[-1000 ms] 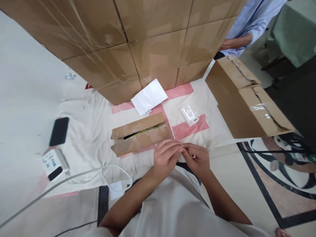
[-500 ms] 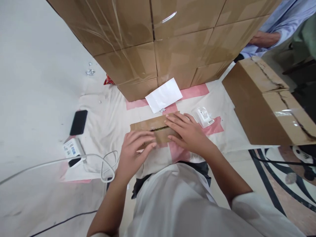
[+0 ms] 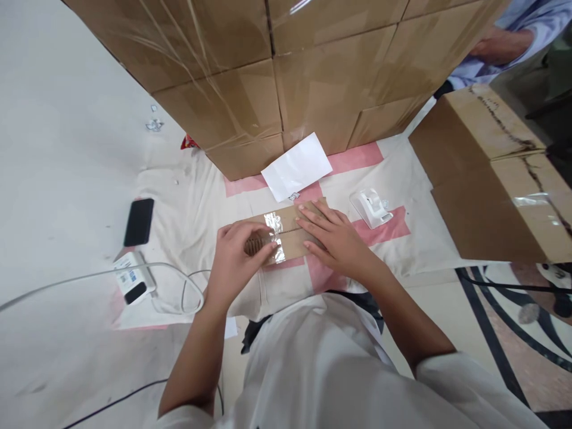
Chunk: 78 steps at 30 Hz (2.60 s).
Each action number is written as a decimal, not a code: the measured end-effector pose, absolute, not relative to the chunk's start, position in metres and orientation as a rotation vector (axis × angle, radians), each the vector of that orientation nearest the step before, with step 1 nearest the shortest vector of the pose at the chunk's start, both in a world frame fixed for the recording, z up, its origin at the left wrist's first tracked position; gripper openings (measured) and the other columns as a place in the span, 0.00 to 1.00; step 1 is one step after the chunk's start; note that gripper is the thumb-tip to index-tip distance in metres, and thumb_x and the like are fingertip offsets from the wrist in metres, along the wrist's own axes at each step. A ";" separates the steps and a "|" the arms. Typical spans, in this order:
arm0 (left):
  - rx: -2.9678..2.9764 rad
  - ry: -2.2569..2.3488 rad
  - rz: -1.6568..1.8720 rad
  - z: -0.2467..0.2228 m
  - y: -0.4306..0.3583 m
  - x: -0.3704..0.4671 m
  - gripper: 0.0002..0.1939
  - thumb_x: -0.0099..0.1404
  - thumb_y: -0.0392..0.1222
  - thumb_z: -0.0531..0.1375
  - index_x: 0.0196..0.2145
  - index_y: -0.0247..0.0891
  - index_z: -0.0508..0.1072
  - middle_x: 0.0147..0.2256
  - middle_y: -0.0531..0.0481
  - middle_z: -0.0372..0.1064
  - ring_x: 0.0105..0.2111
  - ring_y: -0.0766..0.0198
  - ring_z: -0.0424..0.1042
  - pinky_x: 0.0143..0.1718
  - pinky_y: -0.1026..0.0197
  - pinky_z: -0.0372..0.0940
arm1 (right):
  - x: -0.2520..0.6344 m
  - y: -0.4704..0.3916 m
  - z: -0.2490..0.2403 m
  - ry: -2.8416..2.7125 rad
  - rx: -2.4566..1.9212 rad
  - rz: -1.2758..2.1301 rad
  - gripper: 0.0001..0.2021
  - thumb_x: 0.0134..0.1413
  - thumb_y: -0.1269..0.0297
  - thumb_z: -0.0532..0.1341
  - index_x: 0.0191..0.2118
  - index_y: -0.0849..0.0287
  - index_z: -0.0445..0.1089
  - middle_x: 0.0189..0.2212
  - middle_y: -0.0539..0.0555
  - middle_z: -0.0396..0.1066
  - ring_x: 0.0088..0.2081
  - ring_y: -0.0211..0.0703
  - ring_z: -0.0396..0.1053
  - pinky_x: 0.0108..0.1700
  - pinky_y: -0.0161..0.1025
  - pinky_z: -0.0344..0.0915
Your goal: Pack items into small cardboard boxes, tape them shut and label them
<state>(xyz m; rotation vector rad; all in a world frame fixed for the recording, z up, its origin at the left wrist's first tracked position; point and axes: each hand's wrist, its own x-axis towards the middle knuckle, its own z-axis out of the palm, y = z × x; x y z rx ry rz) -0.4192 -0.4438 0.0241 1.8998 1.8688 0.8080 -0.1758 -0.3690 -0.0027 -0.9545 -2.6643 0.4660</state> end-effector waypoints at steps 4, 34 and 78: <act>1.792 1.862 0.798 0.025 -0.441 -0.421 0.06 0.68 0.42 0.66 0.42 0.46 0.74 0.40 0.57 0.81 0.45 0.59 0.78 0.58 0.48 0.60 | -0.176 -0.368 -0.005 -2.631 -0.945 0.491 0.22 0.73 0.58 0.53 0.67 0.57 0.67 0.72 0.54 0.56 0.75 0.59 0.48 0.66 0.57 0.60; 1.483 1.697 0.747 0.028 -0.436 -0.416 0.14 0.66 0.46 0.66 0.49 0.46 0.74 0.36 0.54 0.80 0.39 0.61 0.79 0.40 0.60 0.70 | -0.174 -0.369 -0.013 -2.554 -0.922 0.538 0.22 0.73 0.58 0.53 0.66 0.56 0.68 0.72 0.55 0.57 0.75 0.58 0.47 0.68 0.59 0.59; 1.880 1.919 0.593 0.000 -0.448 -0.436 0.15 0.77 0.49 0.53 0.42 0.43 0.78 0.41 0.49 0.78 0.41 0.56 0.71 0.47 0.51 0.62 | -0.203 -0.256 -0.101 -2.215 -1.037 0.804 0.20 0.65 0.72 0.52 0.54 0.58 0.78 0.48 0.60 0.71 0.51 0.50 0.68 0.55 0.48 0.67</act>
